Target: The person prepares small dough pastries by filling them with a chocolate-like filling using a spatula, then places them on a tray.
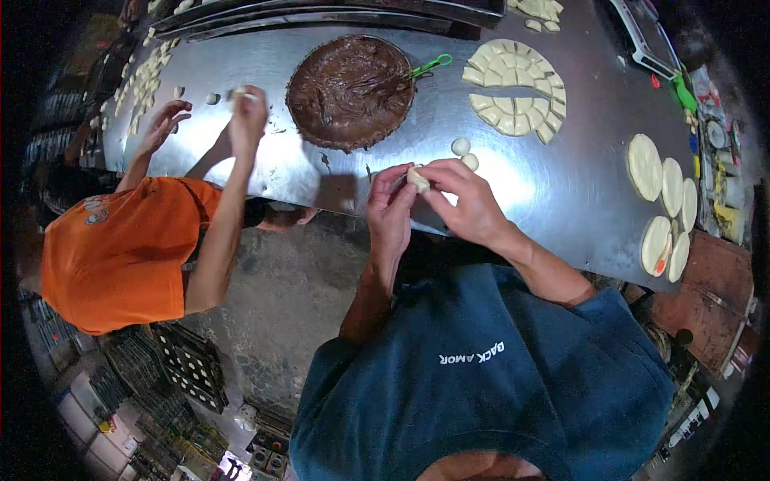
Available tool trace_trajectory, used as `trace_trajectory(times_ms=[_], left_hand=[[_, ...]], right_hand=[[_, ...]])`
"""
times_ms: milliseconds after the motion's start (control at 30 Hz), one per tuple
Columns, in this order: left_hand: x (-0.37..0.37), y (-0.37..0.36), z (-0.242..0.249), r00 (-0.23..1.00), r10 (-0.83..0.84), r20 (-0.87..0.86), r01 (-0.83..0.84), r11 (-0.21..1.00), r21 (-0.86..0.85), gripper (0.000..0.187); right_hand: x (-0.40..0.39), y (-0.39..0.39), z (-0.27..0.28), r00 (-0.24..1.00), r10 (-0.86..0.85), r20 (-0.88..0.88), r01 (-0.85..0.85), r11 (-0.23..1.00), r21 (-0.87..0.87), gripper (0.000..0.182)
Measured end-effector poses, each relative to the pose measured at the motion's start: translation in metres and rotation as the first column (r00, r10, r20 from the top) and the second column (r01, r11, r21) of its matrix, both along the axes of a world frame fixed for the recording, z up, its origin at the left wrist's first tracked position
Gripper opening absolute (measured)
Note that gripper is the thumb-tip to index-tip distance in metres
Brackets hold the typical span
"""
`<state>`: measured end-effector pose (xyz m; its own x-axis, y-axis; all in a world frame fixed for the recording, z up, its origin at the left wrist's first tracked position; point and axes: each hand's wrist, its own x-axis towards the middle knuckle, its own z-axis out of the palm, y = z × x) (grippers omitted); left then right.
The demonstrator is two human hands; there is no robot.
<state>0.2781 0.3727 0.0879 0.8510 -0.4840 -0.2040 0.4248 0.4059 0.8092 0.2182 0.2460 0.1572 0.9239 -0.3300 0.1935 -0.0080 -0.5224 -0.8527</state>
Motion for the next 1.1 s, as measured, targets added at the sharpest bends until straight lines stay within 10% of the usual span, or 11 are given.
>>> trace_trajectory(times_ms=[300, 467, 600, 667, 800, 867, 1033, 1100], left_hand=[[-0.002, -0.034, -0.015, 0.885, -0.440, -0.155, 0.386, 0.876, -0.289, 0.022], [-0.040, -0.116, -0.019, 0.679, -0.728, -0.093, 0.734, 0.669, 0.118, 0.034], [-0.035, -0.206, -0.075, 0.444, -0.790, 0.422, 0.246, 0.561, 0.790, 0.039], [-0.031, -0.243, -0.059, 0.400, -0.841, 0.365, 0.086, 0.431, 0.898, 0.037], [-0.045, -0.288, -0.057, 0.351, -0.841, 0.412, -0.116, 0.398, 0.910, 0.034], [-0.053, -0.288, -0.071, 0.295, -0.707, 0.643, -0.153, 0.629, 0.762, 0.025], [-0.049, -0.232, -0.020, 0.436, -0.758, 0.486, 0.070, 0.567, 0.821, 0.018], [-0.051, -0.194, -0.012, 0.782, -0.615, 0.107, 0.512, 0.730, 0.453, 0.016]], right_hand=[[-0.036, -0.038, 0.004, 0.981, -0.195, 0.008, 0.185, 0.917, -0.353, 0.011], [-0.123, -0.093, -0.055, 0.897, -0.437, -0.067, 0.378, 0.837, -0.394, 0.009], [-0.212, -0.110, -0.118, 0.792, -0.609, -0.027, 0.420, 0.578, -0.699, 0.011], [-0.231, -0.094, -0.111, 0.803, -0.596, 0.002, 0.417, 0.559, -0.717, 0.012], [-0.219, -0.107, -0.097, 0.738, -0.647, -0.195, 0.478, 0.704, -0.526, 0.016], [-0.193, -0.120, -0.107, 0.749, -0.646, -0.148, 0.560, 0.737, -0.379, 0.017], [-0.247, -0.147, -0.146, 0.934, -0.350, 0.075, 0.344, 0.817, -0.462, 0.008], [-0.238, -0.175, -0.142, 0.787, -0.616, 0.010, 0.507, 0.638, -0.579, 0.006]])
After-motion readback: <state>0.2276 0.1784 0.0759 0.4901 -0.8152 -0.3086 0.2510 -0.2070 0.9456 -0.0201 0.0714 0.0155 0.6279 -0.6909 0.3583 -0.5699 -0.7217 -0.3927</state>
